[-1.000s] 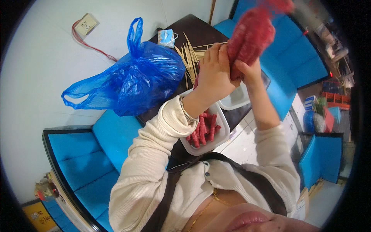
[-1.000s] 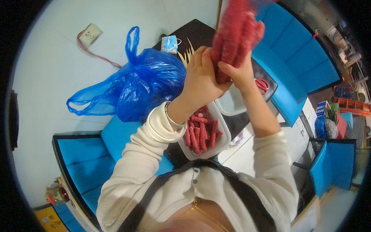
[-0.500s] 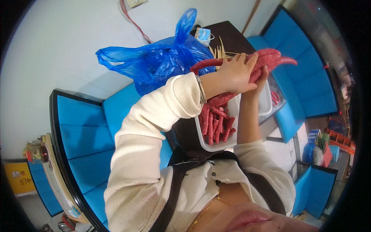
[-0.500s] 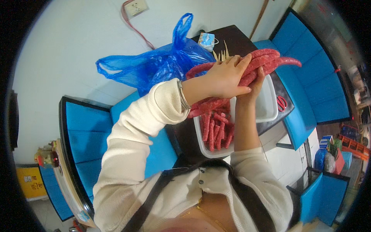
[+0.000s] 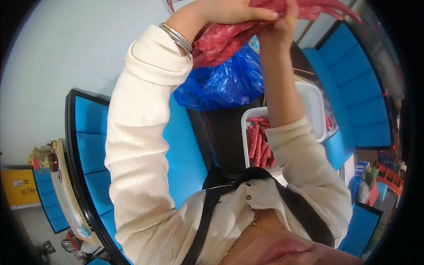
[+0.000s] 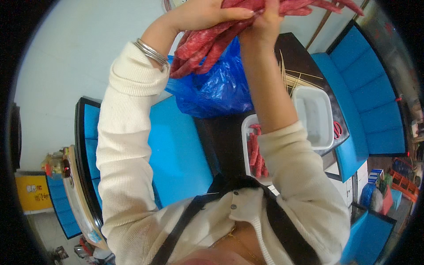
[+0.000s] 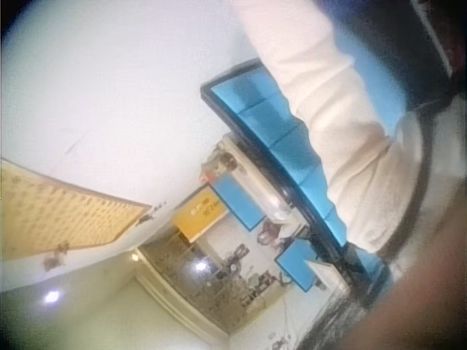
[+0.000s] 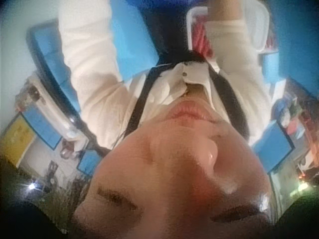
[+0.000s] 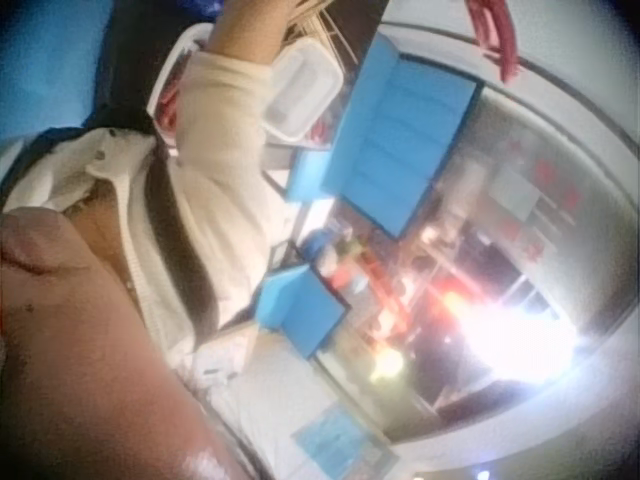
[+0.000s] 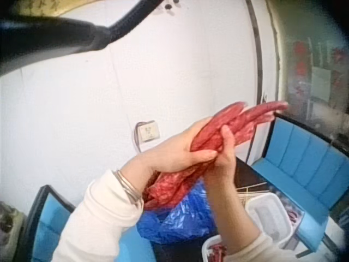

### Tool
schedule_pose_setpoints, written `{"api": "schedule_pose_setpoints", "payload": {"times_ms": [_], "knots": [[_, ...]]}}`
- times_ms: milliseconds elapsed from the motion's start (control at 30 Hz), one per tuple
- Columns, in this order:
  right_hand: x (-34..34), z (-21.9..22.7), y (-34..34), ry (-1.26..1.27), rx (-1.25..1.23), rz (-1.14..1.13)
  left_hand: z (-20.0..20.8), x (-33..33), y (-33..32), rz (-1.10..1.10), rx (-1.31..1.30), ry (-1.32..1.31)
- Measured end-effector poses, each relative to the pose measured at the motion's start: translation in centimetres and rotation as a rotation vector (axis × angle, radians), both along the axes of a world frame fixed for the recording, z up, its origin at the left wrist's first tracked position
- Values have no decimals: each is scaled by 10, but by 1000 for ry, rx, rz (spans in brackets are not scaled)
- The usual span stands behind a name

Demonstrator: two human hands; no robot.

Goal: The person cuts long red meat strips into shorter pieces using scissors and places them into a white container. They then gather the cut pieces, put them into a blue plastic bag, and tie it. Later, the person moves to a cooking station and applies a red spice powder to skewers using a ladle.

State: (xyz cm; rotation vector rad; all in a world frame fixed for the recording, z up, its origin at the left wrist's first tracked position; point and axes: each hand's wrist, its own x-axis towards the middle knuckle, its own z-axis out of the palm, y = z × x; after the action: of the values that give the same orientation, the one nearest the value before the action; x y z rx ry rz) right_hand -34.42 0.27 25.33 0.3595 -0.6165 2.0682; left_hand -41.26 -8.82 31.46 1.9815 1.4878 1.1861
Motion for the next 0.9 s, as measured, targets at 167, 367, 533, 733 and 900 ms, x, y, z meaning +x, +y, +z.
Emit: {"api": "schedule_pose_setpoints", "payload": {"times_ms": [167, 367, 533, 733, 900], "knots": [[-25, -83, -8, -210, -314, -6, -82, -28, 0, 198, -13, 227], [1, -162, 30, -253, -303, -136, -158, -12, 43, 307, -153, 92], [29, -174, 70, -299, -266, -262, -157, -15, 2, 819, 193, 506], [43, -186, 84, -367, -398, -347, -216, 13, -149, 1383, -422, 5], [46, -190, 91, -351, -351, -367, -230, 30, -152, 836, -244, -1350]]}}
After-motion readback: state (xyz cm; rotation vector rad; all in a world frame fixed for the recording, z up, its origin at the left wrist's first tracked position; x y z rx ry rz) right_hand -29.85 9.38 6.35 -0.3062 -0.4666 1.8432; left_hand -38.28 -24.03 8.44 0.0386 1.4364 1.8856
